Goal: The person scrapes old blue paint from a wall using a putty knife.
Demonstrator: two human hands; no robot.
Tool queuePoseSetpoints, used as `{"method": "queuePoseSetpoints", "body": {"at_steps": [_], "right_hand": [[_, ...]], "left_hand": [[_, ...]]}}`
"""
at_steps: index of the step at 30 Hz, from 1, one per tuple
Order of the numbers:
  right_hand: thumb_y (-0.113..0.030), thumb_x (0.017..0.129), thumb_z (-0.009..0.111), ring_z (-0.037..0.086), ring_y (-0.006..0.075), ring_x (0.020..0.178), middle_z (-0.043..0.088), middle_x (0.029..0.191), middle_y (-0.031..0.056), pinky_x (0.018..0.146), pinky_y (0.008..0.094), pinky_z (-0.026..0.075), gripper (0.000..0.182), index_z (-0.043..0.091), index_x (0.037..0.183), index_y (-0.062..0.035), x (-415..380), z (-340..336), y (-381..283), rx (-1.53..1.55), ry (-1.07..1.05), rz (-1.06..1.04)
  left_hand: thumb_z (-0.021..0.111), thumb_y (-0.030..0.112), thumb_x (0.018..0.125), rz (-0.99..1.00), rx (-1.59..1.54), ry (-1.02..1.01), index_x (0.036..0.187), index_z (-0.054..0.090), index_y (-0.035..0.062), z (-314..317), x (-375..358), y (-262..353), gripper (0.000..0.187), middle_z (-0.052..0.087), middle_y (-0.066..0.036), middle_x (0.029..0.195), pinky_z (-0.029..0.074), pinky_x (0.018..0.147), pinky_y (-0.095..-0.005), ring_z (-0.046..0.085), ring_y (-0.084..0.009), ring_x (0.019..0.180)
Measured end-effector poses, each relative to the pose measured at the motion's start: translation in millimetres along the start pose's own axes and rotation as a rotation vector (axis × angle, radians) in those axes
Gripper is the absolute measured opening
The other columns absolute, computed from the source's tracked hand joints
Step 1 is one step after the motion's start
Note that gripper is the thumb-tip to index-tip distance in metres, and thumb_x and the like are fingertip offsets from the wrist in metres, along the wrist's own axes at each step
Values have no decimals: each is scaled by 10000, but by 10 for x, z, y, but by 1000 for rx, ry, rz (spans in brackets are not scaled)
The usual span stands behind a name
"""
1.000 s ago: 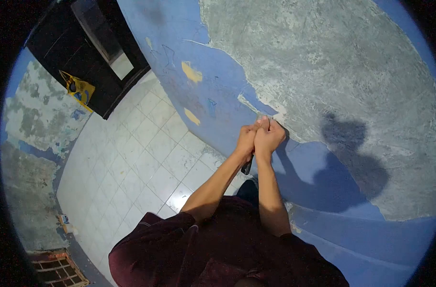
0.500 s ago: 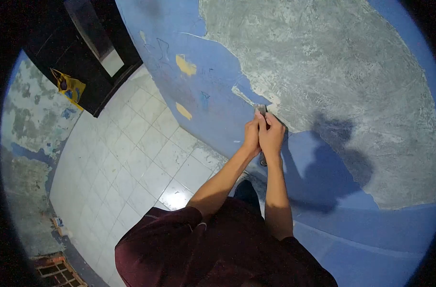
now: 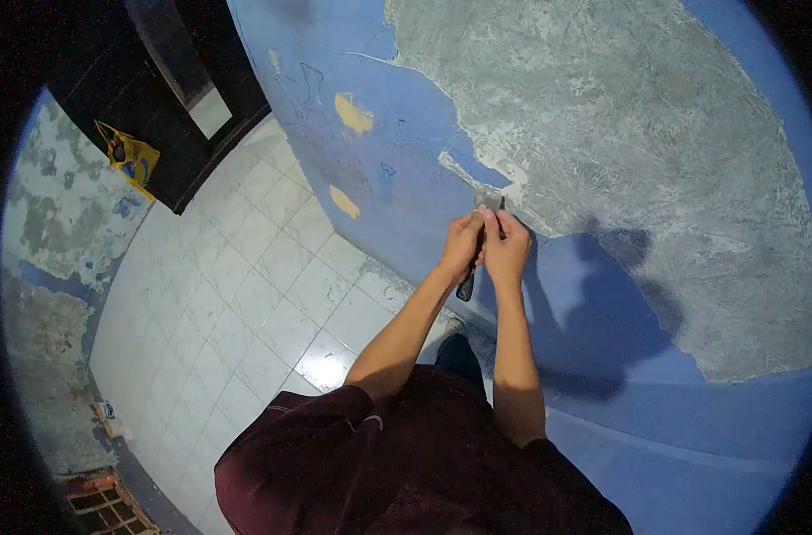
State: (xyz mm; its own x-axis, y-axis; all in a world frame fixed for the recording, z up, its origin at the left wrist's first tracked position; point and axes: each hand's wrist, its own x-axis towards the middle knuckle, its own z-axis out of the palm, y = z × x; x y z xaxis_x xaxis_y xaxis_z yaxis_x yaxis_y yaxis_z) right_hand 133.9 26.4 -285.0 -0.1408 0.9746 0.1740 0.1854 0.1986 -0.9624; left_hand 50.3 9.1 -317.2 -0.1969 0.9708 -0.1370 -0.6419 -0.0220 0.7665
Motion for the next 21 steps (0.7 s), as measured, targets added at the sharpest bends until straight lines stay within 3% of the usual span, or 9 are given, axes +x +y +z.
{"method": "queuePoseSetpoints", "body": {"at_steps": [2, 6, 9, 11, 14, 18, 21], "right_hand": [[-244, 917, 610, 455, 119, 343, 513, 542, 50, 299, 286, 382, 295, 578, 780, 16, 76, 27, -40, 95, 3, 107], [-253, 918, 605, 448, 114, 336, 521, 546, 43, 285, 288, 375, 288, 597, 789, 5, 139, 37, -174, 102, 3, 231], [-243, 924, 594, 499, 134, 385, 551, 563, 55, 355, 308, 426, 293, 607, 787, 16, 188, 75, -161, 25, 25, 238], [-214, 923, 585, 572, 157, 484, 603, 596, 79, 483, 333, 476, 291, 611, 785, 42, 240, 146, -29, 46, 85, 2], [-165, 918, 569, 623, 172, 589, 658, 657, 121, 594, 338, 485, 272, 603, 768, 59, 240, 203, -3, 41, 121, 24], [-145, 937, 554, 570, 116, 547, 658, 654, 81, 530, 276, 450, 295, 633, 744, 63, 275, 250, 83, -11, 169, -34], [-128, 914, 555, 641, 179, 609, 686, 713, 157, 575, 339, 484, 253, 611, 756, 62, 234, 241, -39, -62, 167, 20]], "left_hand": [[455, 341, 1003, 17, 4, -28, 776, 544, 50, 33, 5, 18, 380, 495, -21, 535, 307, 319, -242, 418, -99, 364], [454, 342, 1004, -53, -7, 4, 779, 545, 51, 90, 9, 54, 379, 494, -17, 534, 301, 314, -241, 413, -99, 358], [458, 340, 1002, -47, -45, -9, 765, 546, 56, 102, 28, 17, 380, 494, -17, 530, 294, 310, -247, 409, -99, 353], [461, 338, 999, -37, 9, 106, 743, 545, 59, 134, 30, 14, 388, 493, -18, 527, 285, 306, -252, 404, -98, 349], [468, 330, 996, -40, 49, 102, 736, 554, 53, 116, 16, 63, 390, 495, -22, 529, 278, 303, -260, 407, -97, 351], [474, 327, 995, -115, 78, 117, 746, 563, 44, 139, -3, 172, 388, 489, -24, 526, 267, 300, -264, 396, -95, 348], [490, 318, 988, -147, 2, 103, 780, 599, 44, 97, -1, 124, 361, 536, -16, 586, 287, 320, -249, 451, -91, 411]]}}
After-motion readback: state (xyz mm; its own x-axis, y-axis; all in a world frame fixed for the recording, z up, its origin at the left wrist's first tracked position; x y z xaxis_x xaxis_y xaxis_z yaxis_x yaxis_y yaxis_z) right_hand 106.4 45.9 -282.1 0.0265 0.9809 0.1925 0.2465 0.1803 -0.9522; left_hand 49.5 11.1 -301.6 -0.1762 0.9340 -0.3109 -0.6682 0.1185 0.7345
